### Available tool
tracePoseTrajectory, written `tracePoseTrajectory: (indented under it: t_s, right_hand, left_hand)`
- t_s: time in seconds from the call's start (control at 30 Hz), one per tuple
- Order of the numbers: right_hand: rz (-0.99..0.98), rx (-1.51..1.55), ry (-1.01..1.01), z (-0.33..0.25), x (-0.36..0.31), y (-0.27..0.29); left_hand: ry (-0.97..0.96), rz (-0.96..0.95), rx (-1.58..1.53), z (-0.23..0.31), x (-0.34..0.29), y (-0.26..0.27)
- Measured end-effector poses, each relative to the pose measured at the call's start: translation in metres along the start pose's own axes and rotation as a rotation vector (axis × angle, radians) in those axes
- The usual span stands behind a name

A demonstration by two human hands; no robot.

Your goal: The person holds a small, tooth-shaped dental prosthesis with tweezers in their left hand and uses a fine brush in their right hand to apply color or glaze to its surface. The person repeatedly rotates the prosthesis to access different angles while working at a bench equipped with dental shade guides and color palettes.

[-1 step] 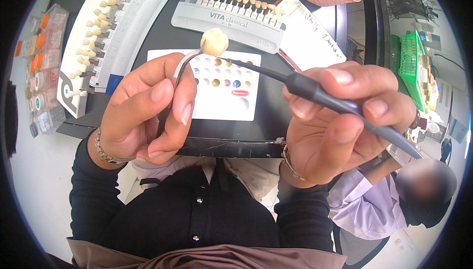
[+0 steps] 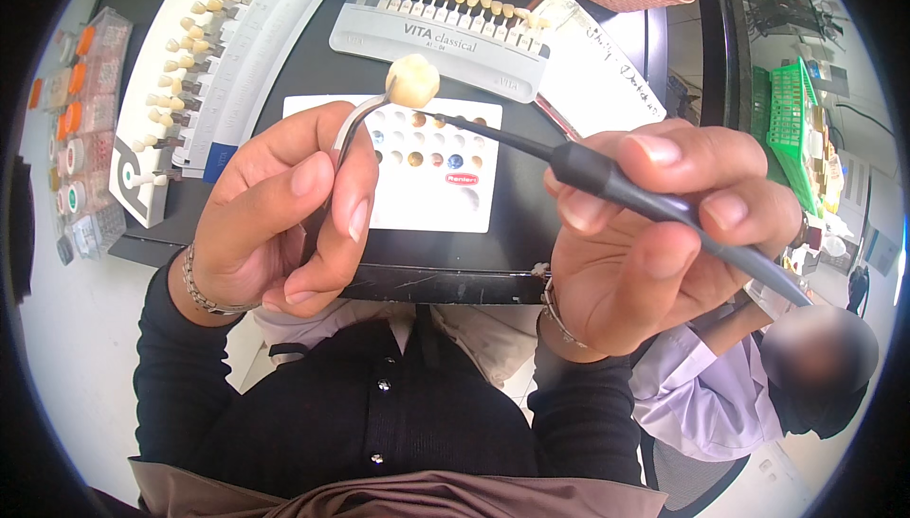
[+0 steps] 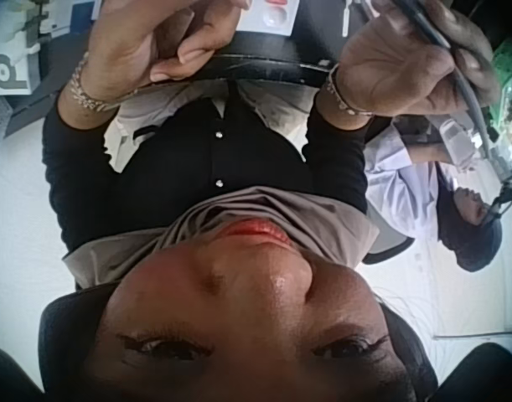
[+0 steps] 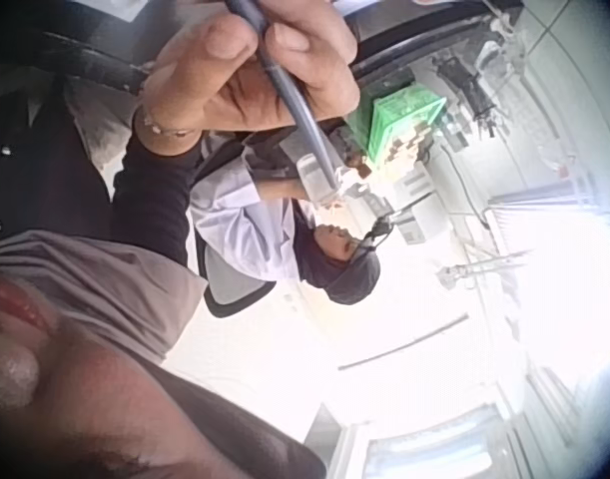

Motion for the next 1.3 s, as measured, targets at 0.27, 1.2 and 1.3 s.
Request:
tracePoseTrajectory:
  t_s: [0.27, 1.2, 1.3]
  right_hand:
    - [0.007, -0.017, -0.003, 0.0002, 0.0000, -0.0007]
    - [0.048, -0.100, 0.049, 0.0010, -0.0008, -0.0006]
    - [0.048, -0.073, 0.049, 0.0018, -0.0009, 0.0000]
  left_hand:
    - [0.003, 0.008, 0.003, -0.0002, -0.0003, 0.0001]
    - [0.056, -0.029, -0.098, -0.0035, 0.0003, 0.0026]
    - [0.060, -0.025, -0.120, -0.0032, 0.0005, 0.0022]
Point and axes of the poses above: each hand's wrist, its own x-axis towards the middle knuckle, its own y-axis out of the back of the hand, z = x × y, the point moved 4 cm from there along x, towards the middle knuckle
